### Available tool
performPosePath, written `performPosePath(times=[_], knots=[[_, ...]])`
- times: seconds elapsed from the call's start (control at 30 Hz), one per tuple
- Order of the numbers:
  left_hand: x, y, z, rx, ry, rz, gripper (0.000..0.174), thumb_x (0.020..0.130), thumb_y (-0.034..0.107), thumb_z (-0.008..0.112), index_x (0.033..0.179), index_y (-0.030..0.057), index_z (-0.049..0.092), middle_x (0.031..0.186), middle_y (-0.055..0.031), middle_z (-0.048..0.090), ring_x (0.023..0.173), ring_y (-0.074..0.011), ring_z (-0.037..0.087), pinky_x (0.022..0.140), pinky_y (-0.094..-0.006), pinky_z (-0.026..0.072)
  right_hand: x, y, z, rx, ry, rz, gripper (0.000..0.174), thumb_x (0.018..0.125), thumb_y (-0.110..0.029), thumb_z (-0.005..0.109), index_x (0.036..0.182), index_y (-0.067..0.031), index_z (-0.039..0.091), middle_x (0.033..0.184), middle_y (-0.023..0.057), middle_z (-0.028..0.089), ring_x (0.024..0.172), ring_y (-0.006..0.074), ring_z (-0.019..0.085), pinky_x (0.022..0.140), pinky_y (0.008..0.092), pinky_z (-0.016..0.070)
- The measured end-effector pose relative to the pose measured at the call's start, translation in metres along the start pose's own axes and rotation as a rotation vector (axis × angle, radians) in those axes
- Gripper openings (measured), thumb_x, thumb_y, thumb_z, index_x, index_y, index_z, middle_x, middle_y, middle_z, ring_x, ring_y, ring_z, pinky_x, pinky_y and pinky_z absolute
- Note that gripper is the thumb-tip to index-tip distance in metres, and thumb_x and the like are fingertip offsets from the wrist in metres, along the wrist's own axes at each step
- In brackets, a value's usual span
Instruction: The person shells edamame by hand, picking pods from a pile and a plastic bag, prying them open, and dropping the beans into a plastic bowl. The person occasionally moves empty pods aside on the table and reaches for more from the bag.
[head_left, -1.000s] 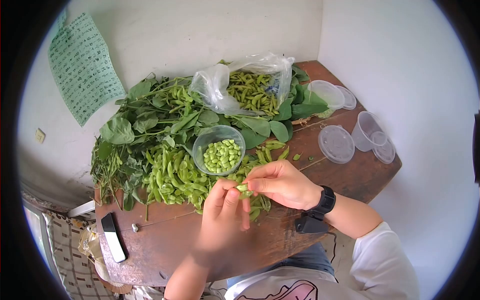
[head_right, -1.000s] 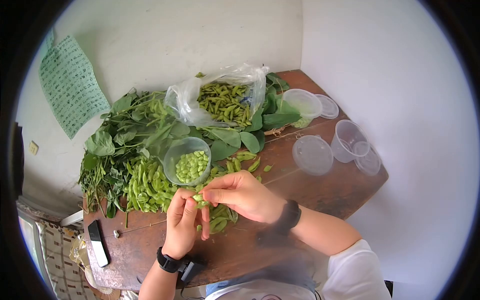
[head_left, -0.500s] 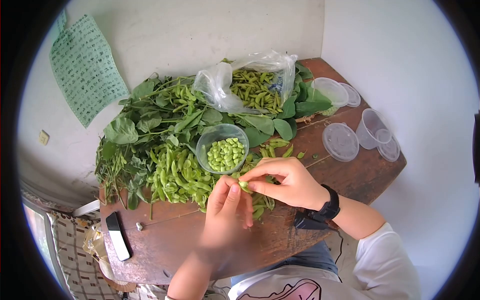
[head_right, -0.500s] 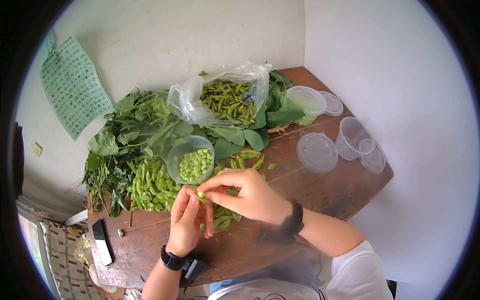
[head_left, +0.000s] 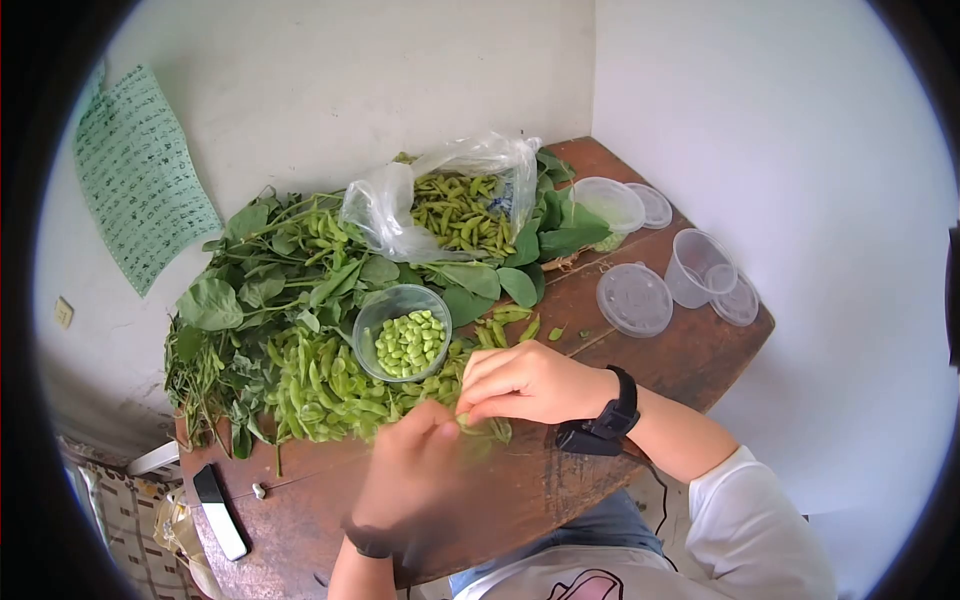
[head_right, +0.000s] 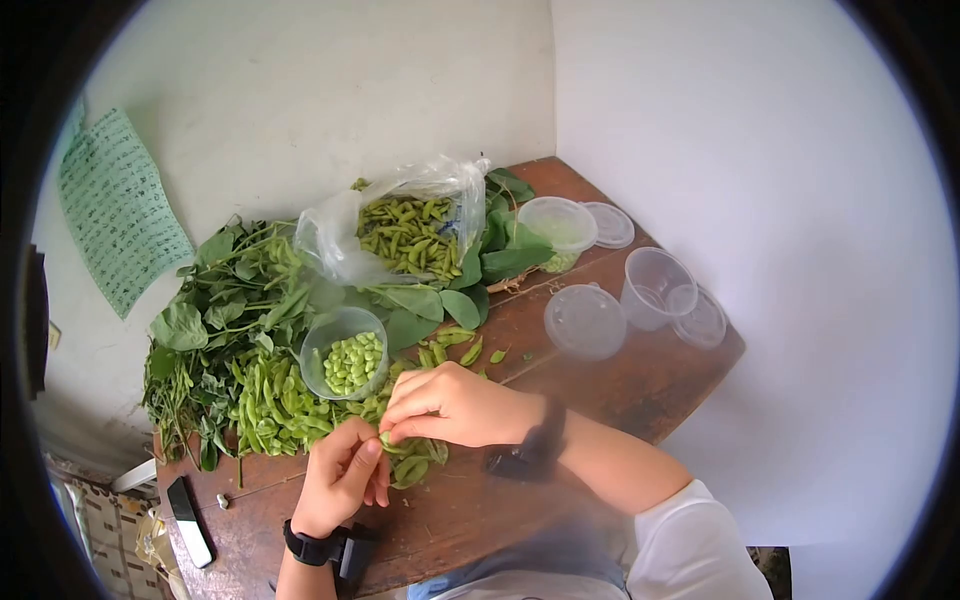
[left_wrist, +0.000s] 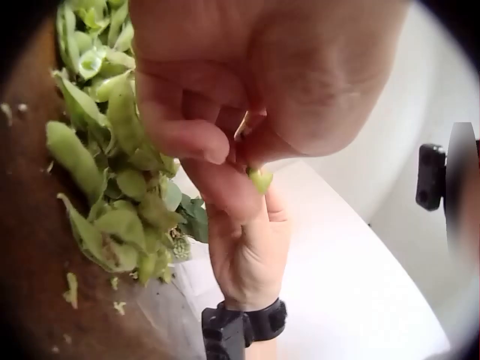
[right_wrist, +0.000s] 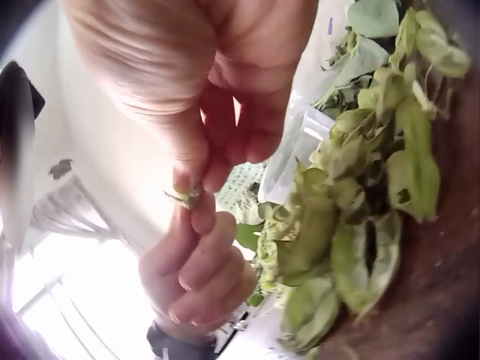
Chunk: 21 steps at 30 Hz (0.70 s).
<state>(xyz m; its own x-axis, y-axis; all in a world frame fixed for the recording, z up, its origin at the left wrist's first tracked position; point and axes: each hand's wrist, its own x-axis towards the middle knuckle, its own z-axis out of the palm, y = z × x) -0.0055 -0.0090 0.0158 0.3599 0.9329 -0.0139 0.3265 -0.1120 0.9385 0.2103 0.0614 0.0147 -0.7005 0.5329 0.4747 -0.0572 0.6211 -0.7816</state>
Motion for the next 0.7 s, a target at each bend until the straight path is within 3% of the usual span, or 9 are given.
performPosePath(times=[0.1, 0.13, 0.37, 0.5, 0.57, 0.63, 0.7], knots=[[-0.003, 0.01, -0.004, -0.177, -0.088, -0.032, 0.017, 0.101, 0.014, 0.047, 0.09, 0.0017, 0.053, 0.063, -0.0025, 0.058, 0.047, -0.0093, 0.056, 0.041, -0.0196, 0.0397, 0.0, -0.004, -0.003, 0.132, -0.046, 0.081, 0.014, 0.086, -0.01, 0.07, 0.095, 0.0, 0.071, 0.086, 0.0113, 0.068, 0.082, 0.0221, 0.063, 0.075, 0.0323, 0.0499], [-0.003, 0.011, -0.003, -0.197, -0.064, -0.035, 0.018, 0.1, 0.015, 0.049, 0.089, 0.0012, 0.055, 0.064, -0.0023, 0.059, 0.048, -0.0091, 0.056, 0.042, -0.0195, 0.0397, 0.0, -0.006, -0.005, 0.137, -0.048, 0.089, 0.014, 0.087, -0.011, 0.069, 0.096, 0.0002, 0.071, 0.089, 0.0104, 0.069, 0.082, 0.0179, 0.063, 0.075, 0.0306, 0.0499], [-0.001, 0.012, 0.002, -0.168, -0.014, -0.028, 0.02, 0.098, 0.014, 0.051, 0.085, 0.0004, 0.056, 0.061, -0.0012, 0.058, 0.048, -0.0083, 0.056, 0.042, -0.0195, 0.0388, -0.003, -0.002, 0.008, 0.345, 0.053, 0.219, 0.014, 0.088, -0.008, 0.067, 0.1, -0.0006, 0.066, 0.092, 0.0051, 0.064, 0.085, 0.012, 0.059, 0.076, 0.0268, 0.0468], [-0.002, 0.012, 0.003, -0.158, 0.191, 0.037, 0.021, 0.097, 0.013, 0.051, 0.081, -0.0001, 0.057, 0.059, -0.0011, 0.056, 0.045, -0.0084, 0.053, 0.041, -0.0208, 0.0376, 0.01, -0.008, -0.005, -0.006, 0.254, 0.081, 0.011, 0.087, -0.01, 0.067, 0.096, -0.0045, 0.066, 0.09, 0.0014, 0.063, 0.081, 0.0098, 0.053, 0.071, 0.0259, 0.0408], [-0.003, 0.016, 0.002, -0.295, 0.414, -0.007, 0.022, 0.097, 0.015, 0.05, 0.081, 0.0002, 0.056, 0.059, -0.0011, 0.055, 0.044, -0.0087, 0.052, 0.041, -0.0219, 0.0374, 0.021, -0.009, -0.009, -0.162, 0.42, 0.053, 0.011, 0.087, -0.012, 0.067, 0.096, -0.0056, 0.066, 0.09, 0.0006, 0.063, 0.08, 0.0116, 0.054, 0.071, 0.0275, 0.0408], [-0.003, 0.013, 0.001, -0.362, 0.445, 0.012, 0.023, 0.096, 0.016, 0.05, 0.08, 0.0004, 0.056, 0.058, -0.0007, 0.053, 0.043, -0.0093, 0.05, 0.04, -0.0228, 0.0365, 0.038, -0.011, -0.009, -0.23, 0.456, 0.02, 0.014, 0.086, -0.016, 0.069, 0.096, -0.0057, 0.067, 0.087, 0.0021, 0.062, 0.079, 0.0155, 0.054, 0.072, 0.0296, 0.0417], [-0.002, 0.004, -0.001, -0.262, 0.477, 0.05, 0.024, 0.094, 0.016, 0.05, 0.076, 0.0008, 0.055, 0.058, -0.0002, 0.051, 0.043, -0.0097, 0.049, 0.039, -0.0233, 0.0352, 0.049, -0.001, -0.004, -0.552, 0.408, -0.043, 0.019, 0.084, -0.018, 0.072, 0.098, -0.0057, 0.068, 0.084, 0.0034, 0.06, 0.079, 0.0191, 0.054, 0.073, 0.0324, 0.0432]])
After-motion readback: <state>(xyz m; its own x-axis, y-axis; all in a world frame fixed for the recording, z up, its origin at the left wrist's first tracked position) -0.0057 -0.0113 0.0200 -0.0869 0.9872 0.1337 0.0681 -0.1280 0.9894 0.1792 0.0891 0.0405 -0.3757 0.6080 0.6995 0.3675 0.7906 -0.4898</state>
